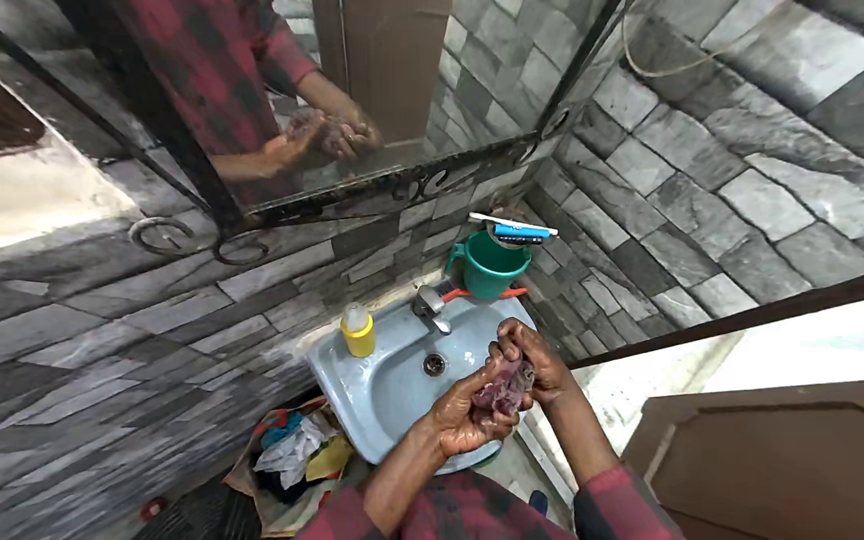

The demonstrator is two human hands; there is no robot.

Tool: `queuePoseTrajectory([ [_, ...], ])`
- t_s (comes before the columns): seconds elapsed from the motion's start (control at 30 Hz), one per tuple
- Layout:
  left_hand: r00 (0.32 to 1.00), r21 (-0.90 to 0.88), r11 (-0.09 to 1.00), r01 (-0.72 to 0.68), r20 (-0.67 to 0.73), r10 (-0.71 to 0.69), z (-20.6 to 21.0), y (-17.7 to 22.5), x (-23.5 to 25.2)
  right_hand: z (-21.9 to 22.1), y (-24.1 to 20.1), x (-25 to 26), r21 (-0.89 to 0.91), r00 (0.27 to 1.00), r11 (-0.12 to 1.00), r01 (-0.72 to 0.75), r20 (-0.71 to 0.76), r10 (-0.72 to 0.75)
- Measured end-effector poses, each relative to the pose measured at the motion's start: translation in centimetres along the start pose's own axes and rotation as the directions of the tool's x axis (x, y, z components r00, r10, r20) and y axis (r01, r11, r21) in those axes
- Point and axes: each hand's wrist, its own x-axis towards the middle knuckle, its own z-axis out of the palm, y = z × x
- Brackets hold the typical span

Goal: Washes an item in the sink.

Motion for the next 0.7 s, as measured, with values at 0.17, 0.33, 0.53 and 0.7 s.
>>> queuePoseTrajectory([
  [0.17,0.988,0.241,0.959,0.150,-0.060,-0.139,-0.6,0.5,-0.1,1.6,-0.2,-0.2,-0.227,0.991,0.972,-0.058,-0.130,0.029],
  [0.33,0.922,0.487,0.828,0.279,-0.377,-0.089,0.4,0.7,1.3,2.9,-0.1,0.1,-0.543,0.966,0.833,-0.110,-0.255,-0.038],
  [0.53,0.802,0.767,0.494,0.409,-0.561,0.207,-1.7,-0.9,4.2,1.0,3.4,1.3,-0.777,0.870,0.529,-0.341,-0.475,-0.137],
  [0.7,0.717,0.814,0.132,0.565,-0.564,0.411,-5.5,-2.2,6.2,-1.1,6.9,2.2,-0.739,0.760,0.374,-0.561,-0.638,-0.121],
])
